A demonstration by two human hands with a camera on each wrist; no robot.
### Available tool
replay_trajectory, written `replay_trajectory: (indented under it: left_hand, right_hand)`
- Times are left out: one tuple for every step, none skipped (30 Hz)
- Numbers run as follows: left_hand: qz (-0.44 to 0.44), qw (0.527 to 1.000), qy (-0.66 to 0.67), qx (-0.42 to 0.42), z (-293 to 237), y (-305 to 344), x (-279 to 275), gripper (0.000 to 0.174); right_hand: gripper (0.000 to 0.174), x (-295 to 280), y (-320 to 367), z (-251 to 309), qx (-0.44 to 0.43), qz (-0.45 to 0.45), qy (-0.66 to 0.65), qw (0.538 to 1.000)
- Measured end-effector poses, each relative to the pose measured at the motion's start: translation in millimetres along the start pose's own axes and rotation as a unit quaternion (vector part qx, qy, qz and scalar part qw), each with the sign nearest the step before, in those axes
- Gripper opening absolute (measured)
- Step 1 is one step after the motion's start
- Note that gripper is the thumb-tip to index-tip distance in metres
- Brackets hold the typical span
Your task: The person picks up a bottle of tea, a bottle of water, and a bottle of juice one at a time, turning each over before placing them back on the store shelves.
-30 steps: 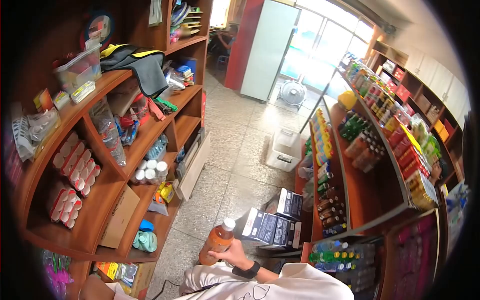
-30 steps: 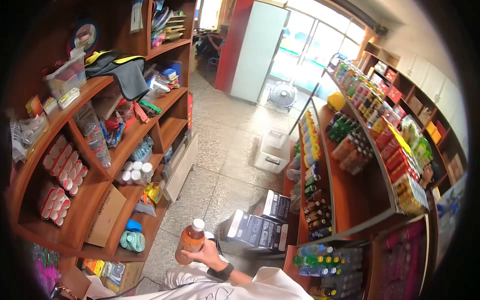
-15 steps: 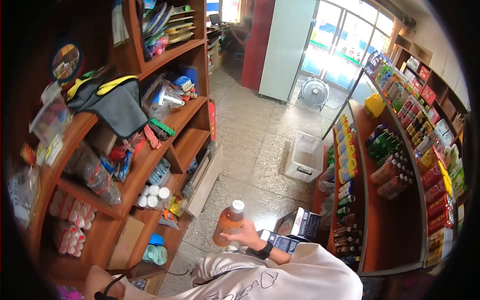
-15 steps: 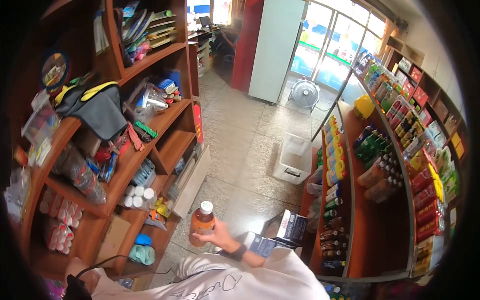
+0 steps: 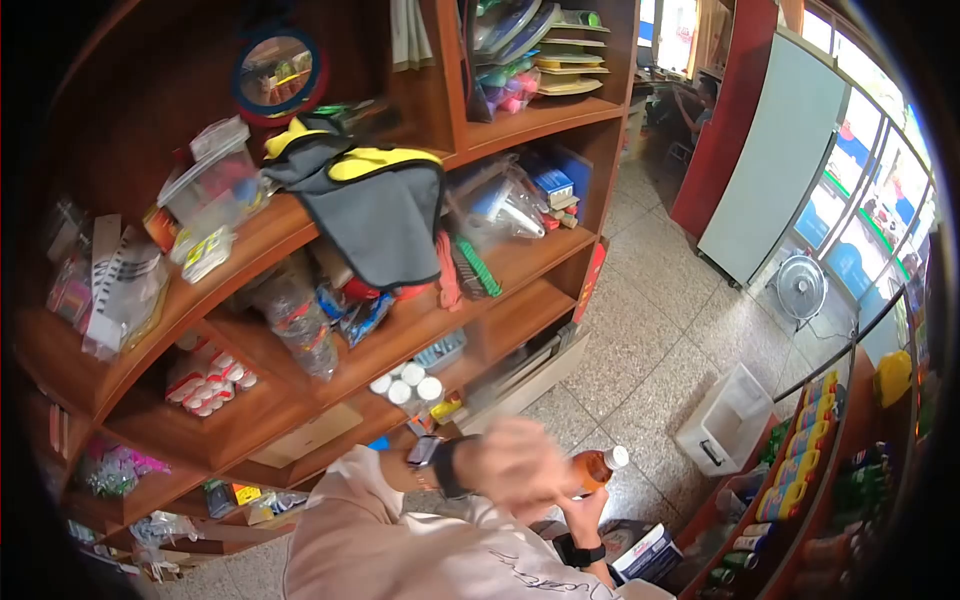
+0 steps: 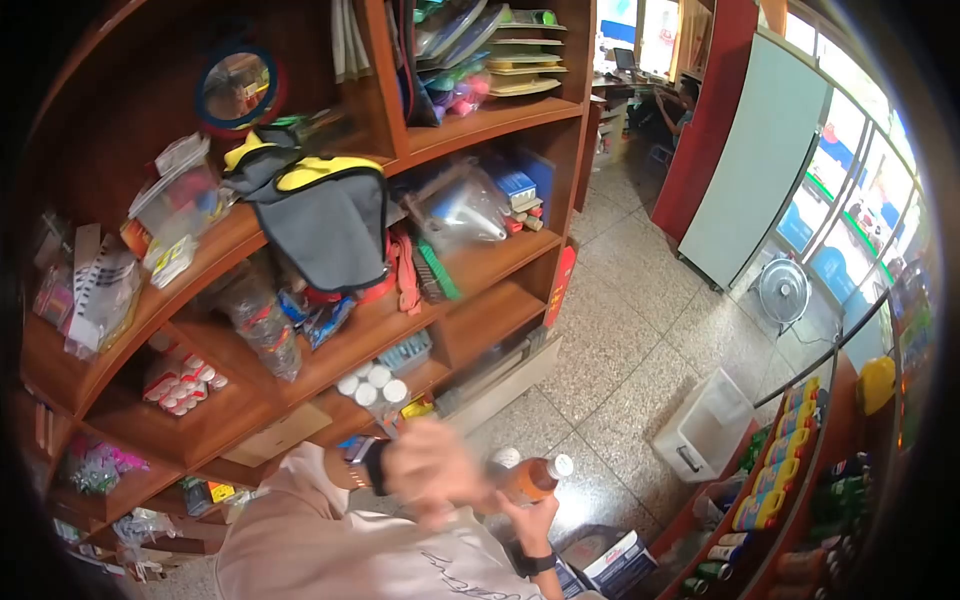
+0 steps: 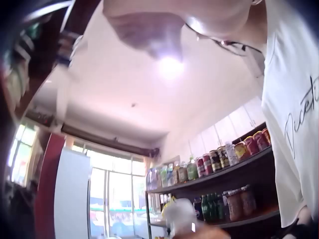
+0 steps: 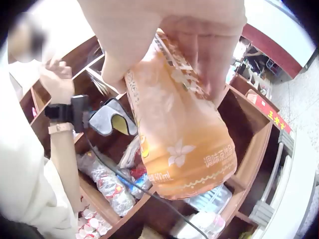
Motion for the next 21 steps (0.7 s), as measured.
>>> replay_trajectory:
  left_hand:
    - [0.097,0.985,0.038,-0.139,20.3,7.7,26.3,0.045]
    - [0.117,0.961,0.095,-0.231,40.2,16.1,51.7,0.050]
    - [0.136,0.925,0.151,-0.321,56.0,25.4,74.2,0.056]
    - [0.136,0.924,0.156,-0.322,66.2,32.8,90.6,0.056]
    - [0.167,0.909,0.173,-0.339,76.2,38.4,105.4,0.060]
    - [0.198,0.895,0.187,-0.352,88.5,43.3,120.2,0.065]
    - [0.211,0.875,0.245,-0.360,99.0,52.9,139.8,0.069]
    - [0.208,0.886,0.236,-0.340,106.2,48.8,151.6,0.070]
    - [0.205,0.897,0.225,-0.321,115.3,44.5,162.4,0.071]
    - [0.202,0.899,0.224,-0.318,125.6,42.4,174.9,0.071]
    - [0.191,0.902,0.212,-0.323,136.5,40.8,186.9,0.072]
    - [0.181,0.905,0.201,-0.327,148.9,40.2,196.7,0.073]
    - [0.181,0.906,0.203,-0.326,162.3,40.6,205.7,0.073]
    - [0.193,0.896,0.212,-0.338,174.2,37.6,214.7,0.075]
    - [0.206,0.886,0.227,-0.348,183.5,33.8,226.7,0.077]
    - [0.212,0.875,0.245,-0.361,191.7,31.9,236.8,0.077]
    - [0.224,0.869,0.273,-0.347,199.8,27.4,247.6,0.077]
    - [0.224,0.868,0.278,-0.345,208.0,24.2,259.2,0.076]
    - [0.229,0.867,0.285,-0.339,214.6,21.1,271.7,0.076]
    - [0.239,0.864,0.297,-0.330,217.9,17.5,284.9,0.076]
    - [0.267,0.851,0.334,-0.304,218.6,14.0,298.8,0.076]
  right_hand:
    - [0.043,-4.6,-13.5,-2.0,0.001,-0.003,0.001,1.000]
    - [0.047,-11.3,-26.0,-5.8,0.016,-0.003,0.008,1.000]
    - [0.051,-17.9,-35.3,-7.9,0.033,-0.003,0.017,0.999]
    - [0.052,-22.9,-48.2,-4.5,0.041,-0.020,0.005,0.999]
    - [0.052,-27.6,-63.5,-5.2,0.038,-0.023,0.007,0.999]
    - [0.052,-32.2,-80.2,-6.6,0.006,-0.043,0.013,0.999]
    - [0.052,-38.0,-96.6,-9.5,-0.026,-0.063,0.020,0.997]
    - [0.056,-45.4,-111.1,-16.3,-0.041,-0.069,0.033,0.996]
    - [0.056,-48.3,-127.8,-12.7,-0.046,-0.070,0.035,0.996]
    - [0.057,-51.8,-143.7,-7.8,-0.038,-0.088,0.026,0.995]
    - [0.057,-54.8,-158.7,-4.9,-0.029,-0.106,0.016,0.994]
    - [0.058,-59.0,-173.8,-4.4,-0.034,-0.101,0.009,0.994]
    - [0.058,-60.2,-188.0,-4.5,-0.035,-0.103,0.009,0.994]
    - [0.057,-63.5,-201.1,-4.2,-0.030,-0.108,-0.001,0.994]
    - [0.056,-70.0,-212.6,-3.8,-0.025,-0.119,-0.008,0.993]
    - [0.050,-73.4,-221.7,-5.5,-0.046,-0.140,-0.001,0.989]
    - [0.048,-84.7,-227.6,-15.9,-0.046,-0.150,0.063,0.986]
    - [0.051,-93.6,-230.3,-25.0,-0.035,-0.158,0.055,0.985]
    - [0.054,-100.5,-232.3,-30.8,-0.025,-0.173,0.043,0.984]
    - [0.053,-107.8,-232.0,-32.7,-0.015,-0.198,0.055,0.979]
    - [0.053,-115.1,-230.1,-33.3,-0.005,-0.224,0.066,0.972]
Point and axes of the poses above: each hand's wrist, its own y-axis away from the middle knuckle, its own x-axis out of the palm, z = x × y, the point moved 1 cm from there along -y, towards the middle knuckle
